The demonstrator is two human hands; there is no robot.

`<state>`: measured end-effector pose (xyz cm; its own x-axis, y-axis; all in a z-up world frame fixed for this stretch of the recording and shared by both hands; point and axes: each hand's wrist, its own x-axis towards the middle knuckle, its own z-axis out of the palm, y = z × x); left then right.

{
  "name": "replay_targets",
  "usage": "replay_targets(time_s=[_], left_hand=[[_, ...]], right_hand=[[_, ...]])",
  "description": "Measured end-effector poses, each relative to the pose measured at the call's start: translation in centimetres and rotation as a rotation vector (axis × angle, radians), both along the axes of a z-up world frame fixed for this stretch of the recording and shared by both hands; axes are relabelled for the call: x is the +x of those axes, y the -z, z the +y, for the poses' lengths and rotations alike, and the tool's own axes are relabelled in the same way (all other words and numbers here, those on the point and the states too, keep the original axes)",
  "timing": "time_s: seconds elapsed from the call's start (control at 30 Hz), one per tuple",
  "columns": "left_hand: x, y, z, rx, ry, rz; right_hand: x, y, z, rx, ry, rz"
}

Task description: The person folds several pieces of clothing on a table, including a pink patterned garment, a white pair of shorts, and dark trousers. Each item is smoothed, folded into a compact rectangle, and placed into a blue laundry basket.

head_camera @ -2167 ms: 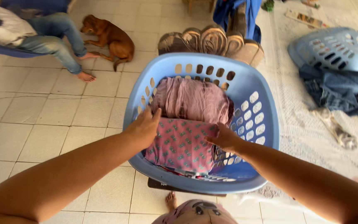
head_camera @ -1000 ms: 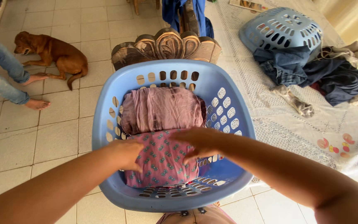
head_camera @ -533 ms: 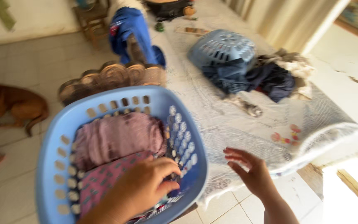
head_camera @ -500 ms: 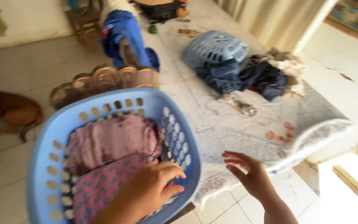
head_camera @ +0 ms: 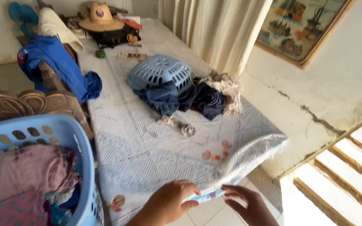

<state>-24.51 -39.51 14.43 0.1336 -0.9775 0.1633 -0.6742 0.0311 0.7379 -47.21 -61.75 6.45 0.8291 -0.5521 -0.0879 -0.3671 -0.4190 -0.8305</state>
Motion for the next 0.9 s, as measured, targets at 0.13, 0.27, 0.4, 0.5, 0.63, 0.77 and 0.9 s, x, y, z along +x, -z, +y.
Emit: replay_targets(time_s=[0.13,0.27,0.4,0.5,0.63,0.77,0.9], left_hand=[[-1.3,1.2,-4.5,0.113,-0.022,0.102],[-0.7,3.3,-8.0,0.159,0.049,0.081],[1.9,5.0,-10.9,0.248,0.033,0.047],[3.0,5.7,-12.9,0.399,-0.110,0.076],[4.3,4.8,-16.3,0.359,-0.162,0.063],[6.0,4.3,-20.8,0.377,-0.119,0.115],[8.2,6.4,-24.7,0.437,-0.123,0.068]], right_hand=[[-4.5,3.8,-9.2,0.064,0.055,0.150],[-5.0,6.6,-14.8,0.006,0.094,0.116],[-1.3,6.7,-16.8,0.081,0.053,0.079],[1.7,4.8,-17.7,0.138,-0.065,0.128],[6.0,0.5,-19.0,0.090,-0.107,0.171],[11.3,-2.2,-21.7,0.037,-0.177,0.093],[14.7,-2.1,-23.4,0.149,-0.167,0.111]])
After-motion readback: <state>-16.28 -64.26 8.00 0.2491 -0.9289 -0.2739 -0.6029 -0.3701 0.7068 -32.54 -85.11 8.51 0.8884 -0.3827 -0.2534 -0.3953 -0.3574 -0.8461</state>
